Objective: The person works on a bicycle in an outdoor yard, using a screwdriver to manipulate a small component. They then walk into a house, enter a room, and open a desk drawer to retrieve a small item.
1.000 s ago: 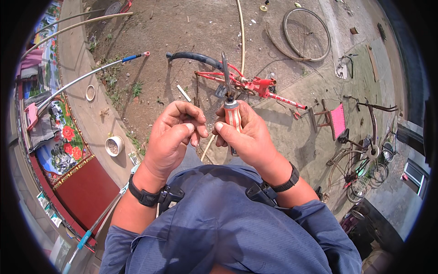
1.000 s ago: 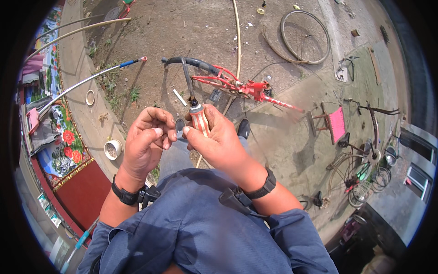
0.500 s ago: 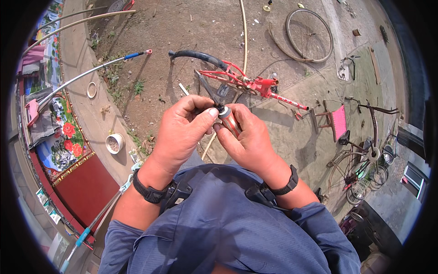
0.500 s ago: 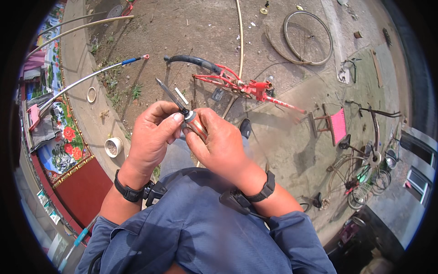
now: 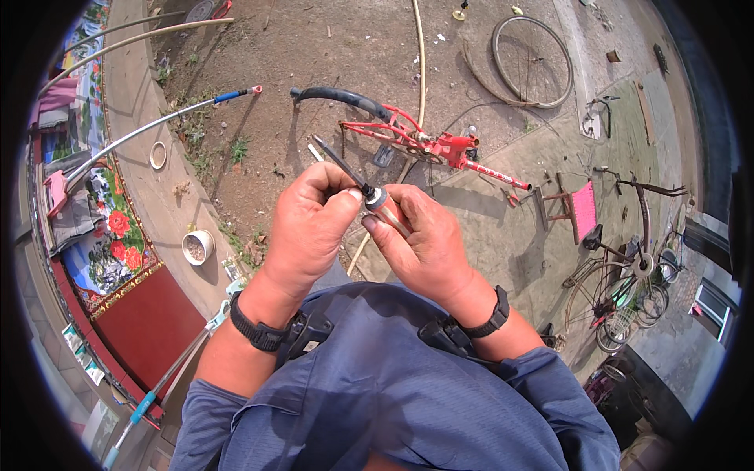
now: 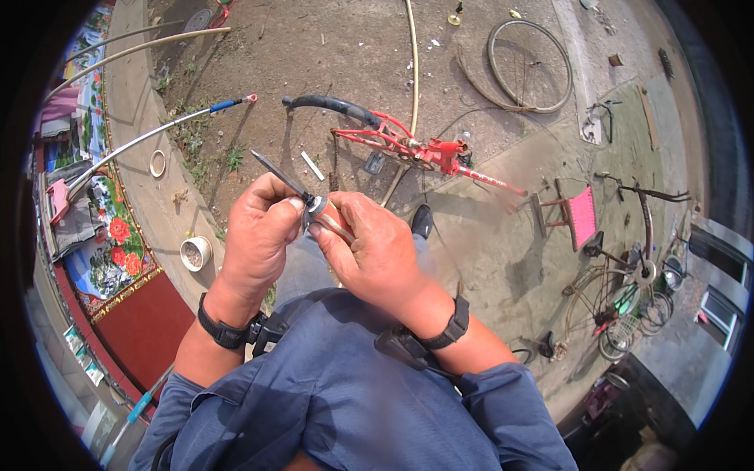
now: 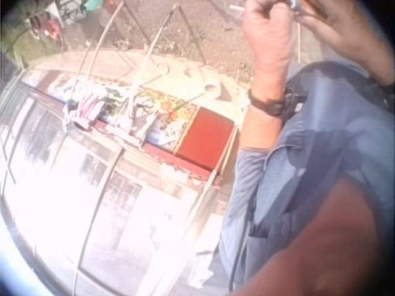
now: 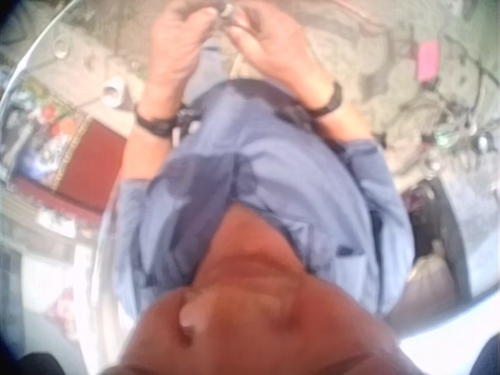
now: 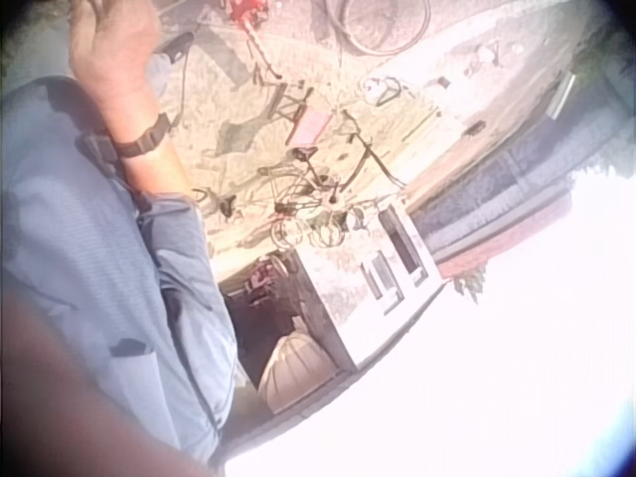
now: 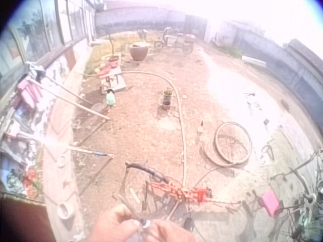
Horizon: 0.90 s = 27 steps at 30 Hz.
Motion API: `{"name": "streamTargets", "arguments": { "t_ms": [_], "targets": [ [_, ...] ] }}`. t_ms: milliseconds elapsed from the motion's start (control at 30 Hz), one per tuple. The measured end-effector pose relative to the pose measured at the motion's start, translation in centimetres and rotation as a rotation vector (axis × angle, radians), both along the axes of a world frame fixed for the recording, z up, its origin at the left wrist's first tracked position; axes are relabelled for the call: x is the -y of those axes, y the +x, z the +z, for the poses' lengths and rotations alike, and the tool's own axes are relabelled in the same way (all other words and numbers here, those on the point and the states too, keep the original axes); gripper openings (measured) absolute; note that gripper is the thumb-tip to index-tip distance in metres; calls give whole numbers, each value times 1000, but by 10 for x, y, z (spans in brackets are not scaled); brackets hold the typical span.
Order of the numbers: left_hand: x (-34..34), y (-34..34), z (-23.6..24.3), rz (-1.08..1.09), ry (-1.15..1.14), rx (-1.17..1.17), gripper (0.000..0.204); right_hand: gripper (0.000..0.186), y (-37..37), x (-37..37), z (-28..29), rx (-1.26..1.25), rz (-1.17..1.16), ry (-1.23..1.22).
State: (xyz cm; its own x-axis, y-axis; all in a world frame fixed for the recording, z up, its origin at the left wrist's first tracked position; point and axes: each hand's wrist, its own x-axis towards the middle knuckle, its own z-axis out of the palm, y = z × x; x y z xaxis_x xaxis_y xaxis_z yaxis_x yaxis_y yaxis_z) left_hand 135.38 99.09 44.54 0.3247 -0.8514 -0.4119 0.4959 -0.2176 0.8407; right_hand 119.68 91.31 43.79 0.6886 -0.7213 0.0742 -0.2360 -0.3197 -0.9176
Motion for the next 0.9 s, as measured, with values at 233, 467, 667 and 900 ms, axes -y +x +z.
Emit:
{"name": "streamTargets", "arguments": {
  "t_ms": [233, 467, 667, 900],
  "targets": [
    [2, 3, 1, -10, 17, 66, 6, 22, -2, 1, 5, 17, 42, 233],
    [-1, -2, 6, -9, 80, 271, 7, 23, -2, 0, 7, -20, 38, 276],
    [5, 2, 4, -32, 18, -6, 7, 26, -11, 3, 9, 58, 95, 746],
    [0, 13, 15, -157, -13, -181, 11, 32, -19, 6, 10, 216, 204, 891]
  ]
}}
